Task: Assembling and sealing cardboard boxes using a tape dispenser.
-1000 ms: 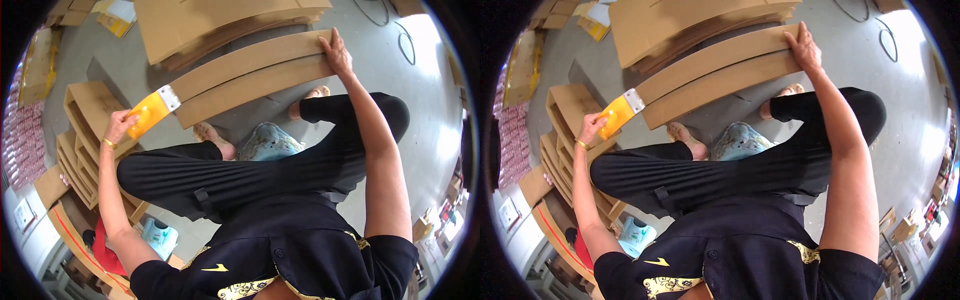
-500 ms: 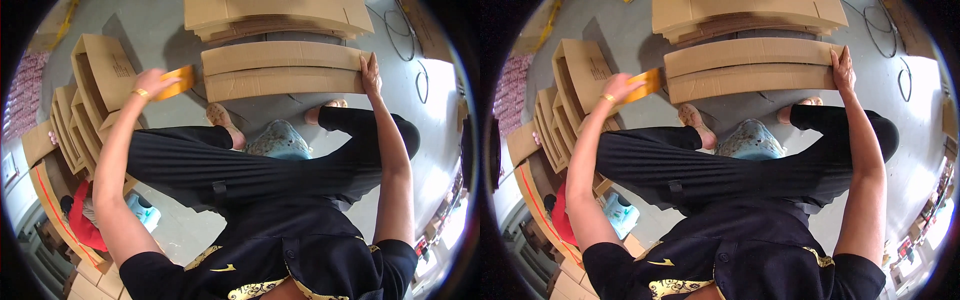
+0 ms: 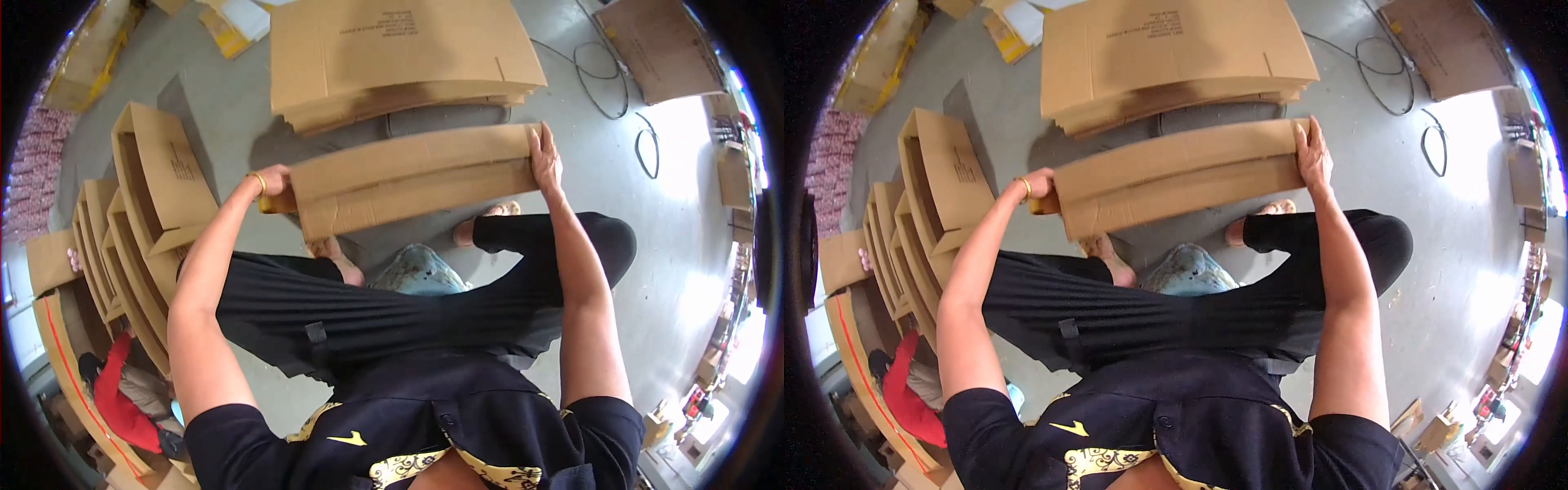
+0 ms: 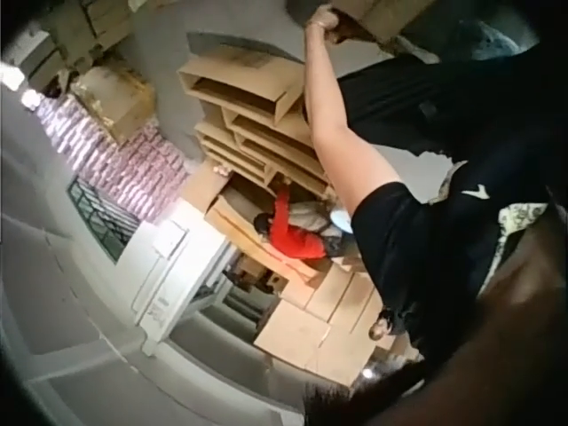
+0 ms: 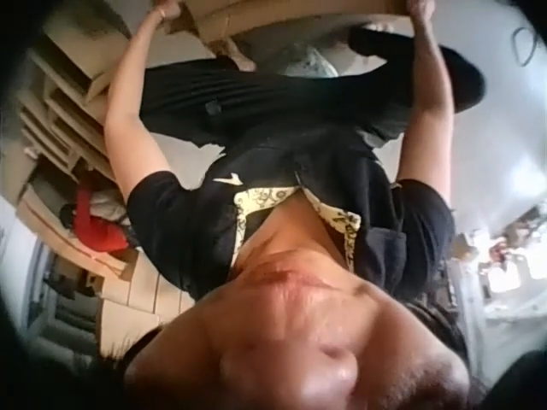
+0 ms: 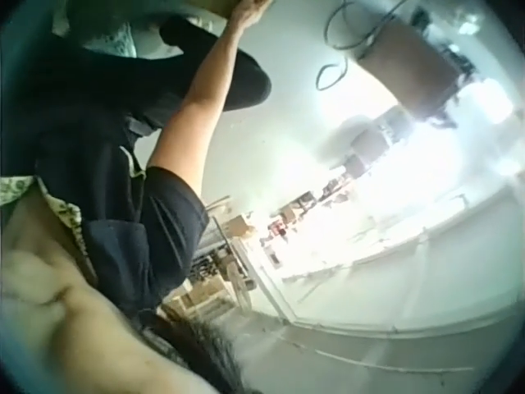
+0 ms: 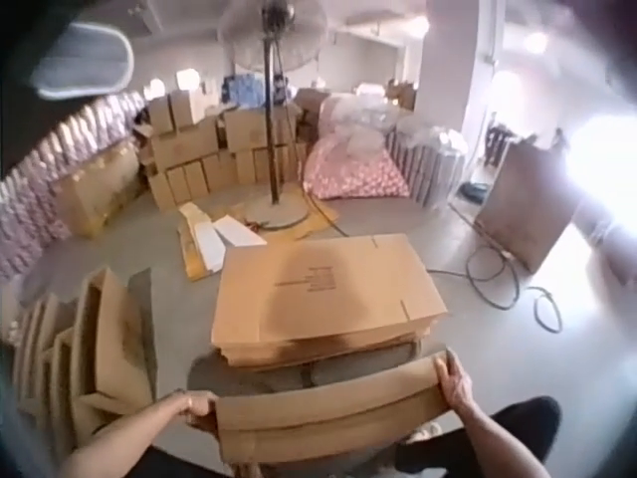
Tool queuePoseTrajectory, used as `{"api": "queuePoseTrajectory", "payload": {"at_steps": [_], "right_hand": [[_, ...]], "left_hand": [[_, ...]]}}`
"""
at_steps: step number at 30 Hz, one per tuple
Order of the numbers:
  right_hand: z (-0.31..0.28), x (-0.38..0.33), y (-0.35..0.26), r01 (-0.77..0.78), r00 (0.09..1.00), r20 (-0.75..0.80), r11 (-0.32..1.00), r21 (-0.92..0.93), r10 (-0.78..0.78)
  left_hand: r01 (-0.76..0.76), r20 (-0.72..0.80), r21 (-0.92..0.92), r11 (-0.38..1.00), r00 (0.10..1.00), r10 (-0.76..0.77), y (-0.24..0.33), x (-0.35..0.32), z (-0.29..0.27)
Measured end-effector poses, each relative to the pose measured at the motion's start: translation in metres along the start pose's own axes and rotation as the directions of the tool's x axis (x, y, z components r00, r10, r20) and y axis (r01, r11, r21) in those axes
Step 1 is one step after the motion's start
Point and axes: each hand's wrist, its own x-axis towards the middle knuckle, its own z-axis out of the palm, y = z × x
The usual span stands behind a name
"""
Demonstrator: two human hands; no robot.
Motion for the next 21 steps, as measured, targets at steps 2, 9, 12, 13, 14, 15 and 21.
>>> {"api": "queuePoseTrajectory", "payload": {"at_steps": [2,9,12,13,14,15,21], "right_hand": [[-0.019,-0.016,-0.012,-0.154,0.987,-0.021,0.977,0.147,0.159],[-0.171,-0.054,0.013,0.224,0.826,-0.150,0.073,0.972,-0.544],[-0.176,-0.045,-0.039,-0.284,0.959,0.284,0.045,0.958,0.002],[-0.172,-0.036,-0.048,-0.344,0.939,0.334,0.206,0.916,0.081],[-0.163,-0.023,-0.058,-0.402,0.916,0.374,0.358,0.843,0.149],[-0.160,-0.010,-0.034,-0.123,0.972,0.235,0.804,0.582,-0.022],[-0.127,-0.044,-0.105,-0.091,0.842,0.472,0.793,0.602,-0.262]], "left_hand": [[-0.015,0.033,0.059,0.998,0.999,0.014,0.007,-0.003,0.003],[0.170,0.212,-0.168,0.971,0.968,-0.132,0.128,-0.118,-0.052],[0.145,0.024,-0.322,0.935,0.989,-0.145,0.073,-0.146,-0.052],[0.106,-0.092,-0.205,0.973,0.988,-0.127,0.069,-0.142,-0.055],[0.060,-0.218,-0.146,0.987,0.972,-0.091,0.046,-0.132,-0.047],[0.185,-0.284,-0.080,0.980,0.938,-0.200,0.066,-0.115,-0.050],[0.066,-0.519,-0.130,0.989,0.845,-0.125,0.081,-0.109,-0.060]]}}
